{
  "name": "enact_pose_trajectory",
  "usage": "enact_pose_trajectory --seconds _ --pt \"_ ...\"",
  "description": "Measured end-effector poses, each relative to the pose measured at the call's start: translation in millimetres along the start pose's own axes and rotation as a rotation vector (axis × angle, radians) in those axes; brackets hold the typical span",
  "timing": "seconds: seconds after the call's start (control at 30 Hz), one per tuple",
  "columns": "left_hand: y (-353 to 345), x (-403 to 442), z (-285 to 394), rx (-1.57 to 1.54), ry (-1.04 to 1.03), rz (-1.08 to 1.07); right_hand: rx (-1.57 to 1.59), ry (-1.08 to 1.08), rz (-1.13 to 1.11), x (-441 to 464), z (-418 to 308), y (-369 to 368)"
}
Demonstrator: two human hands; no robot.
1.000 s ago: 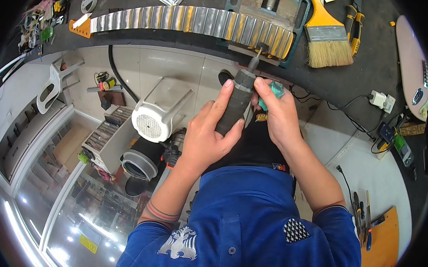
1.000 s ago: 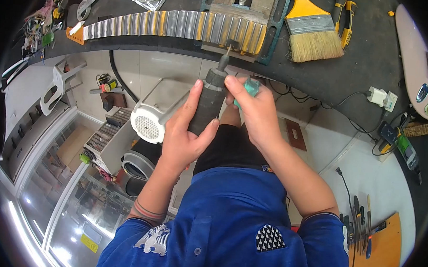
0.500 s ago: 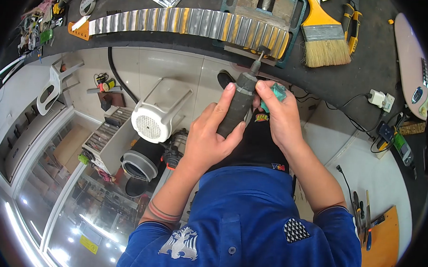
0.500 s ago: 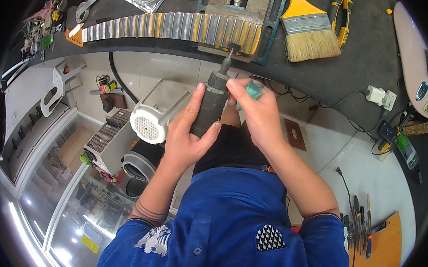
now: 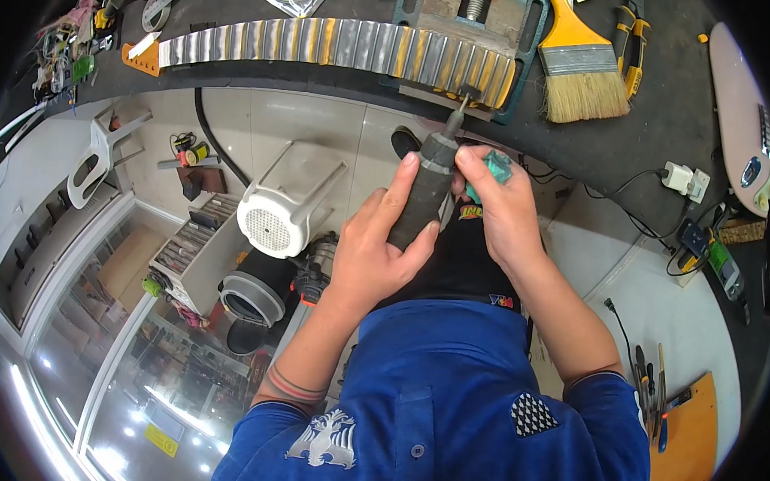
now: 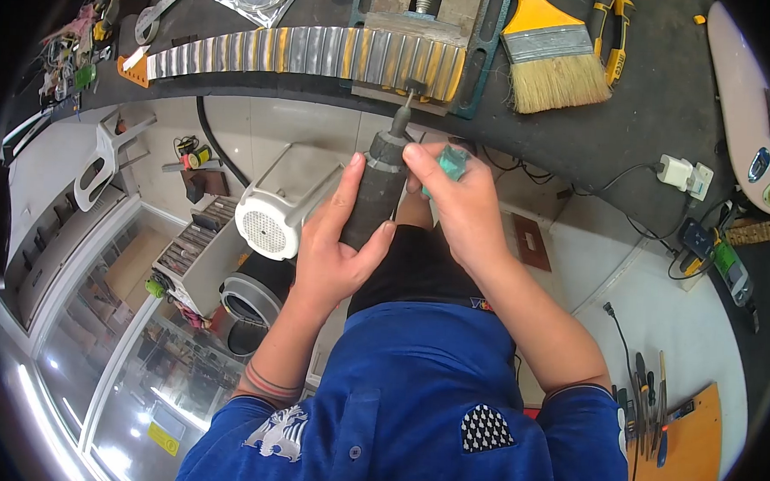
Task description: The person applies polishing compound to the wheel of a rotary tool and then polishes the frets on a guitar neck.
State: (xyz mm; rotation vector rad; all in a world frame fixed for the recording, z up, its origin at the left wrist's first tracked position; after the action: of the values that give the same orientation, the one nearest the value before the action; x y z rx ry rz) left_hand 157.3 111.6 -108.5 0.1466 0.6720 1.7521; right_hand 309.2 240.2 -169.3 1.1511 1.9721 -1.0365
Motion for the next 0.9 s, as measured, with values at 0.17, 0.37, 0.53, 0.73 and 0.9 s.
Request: enact_pose_trajectory --seconds 0.17,0.37,0.53,0.73,0.9 --pt "0 -3 1 0.007 0.004 -0.005 0.008 0.006 0.001 -2 5 1" --pt "0 11 9 0.027 0.011 -0.002 0.025 0.024 0.013 5 -8 0" --pt "-1 3 8 0.007 0.011 -0.014 0.030 0.016 0.000 -3 0 3" --pt "-1 23 19 -0.010 0.023 0.013 0.026 0.052 0.002 15 -16 5" --pt "1 19 20 0.001 0.039 0.011 0.022 0.047 0.017 10 -19 0"
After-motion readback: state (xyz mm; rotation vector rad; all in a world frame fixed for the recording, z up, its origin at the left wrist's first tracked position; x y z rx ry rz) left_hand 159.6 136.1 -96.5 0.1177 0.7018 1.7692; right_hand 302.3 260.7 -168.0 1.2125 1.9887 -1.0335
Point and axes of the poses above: each hand's wrist, its own x-axis towards the middle knuckle, its own y-axis out of the back of the hand, z = x × y, the point moved 2 cm from there along x, towards the middle knuckle, and after that the axes turned 7 degrees about -y, right-handed, at the moved point
